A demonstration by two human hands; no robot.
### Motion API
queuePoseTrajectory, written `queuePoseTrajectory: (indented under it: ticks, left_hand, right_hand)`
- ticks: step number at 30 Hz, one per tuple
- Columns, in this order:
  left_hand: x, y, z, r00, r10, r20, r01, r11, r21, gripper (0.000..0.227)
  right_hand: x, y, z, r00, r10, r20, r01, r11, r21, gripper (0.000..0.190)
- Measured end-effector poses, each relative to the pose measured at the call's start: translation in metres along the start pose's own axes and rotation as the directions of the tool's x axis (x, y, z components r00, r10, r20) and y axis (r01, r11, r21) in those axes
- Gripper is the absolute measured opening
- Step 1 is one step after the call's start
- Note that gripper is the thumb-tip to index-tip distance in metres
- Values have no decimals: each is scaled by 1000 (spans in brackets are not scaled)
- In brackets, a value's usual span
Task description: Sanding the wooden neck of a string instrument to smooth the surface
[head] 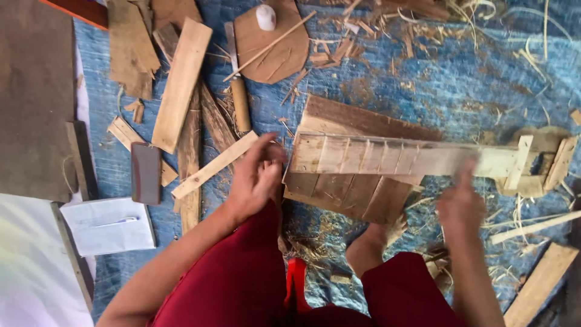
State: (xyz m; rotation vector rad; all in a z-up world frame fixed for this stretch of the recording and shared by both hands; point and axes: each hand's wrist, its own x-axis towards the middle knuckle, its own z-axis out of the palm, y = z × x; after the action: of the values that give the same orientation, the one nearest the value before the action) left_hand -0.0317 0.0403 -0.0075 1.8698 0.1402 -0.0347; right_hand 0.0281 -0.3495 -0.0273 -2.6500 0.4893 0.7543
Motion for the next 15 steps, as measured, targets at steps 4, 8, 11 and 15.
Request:
queuePoseTrajectory:
  ticks: [4, 8, 11, 15]
  left_hand:
    - [3, -17, 23, 994, -56, 91, 55, 998, 10, 66]
    - [8, -5, 21, 931, -317, 179, 312, 948, 60, 43]
    - [19, -3, 15, 962, -227, 154, 234, 972, -32, 32]
    - [15, -15, 21, 890, -411, 196, 394, 911, 121, 30]
  right_hand:
    - [-25, -49, -9, 914, 380, 142, -406, 846, 346, 83]
    - [-10, -4, 42, 946, -325, 4, 312, 905, -288, 87]
    - [7, 25, 24, 974, -209, -85, 178, 942, -284, 87]
    - [12, 11, 22, 1000, 6, -18, -12, 953, -304, 89]
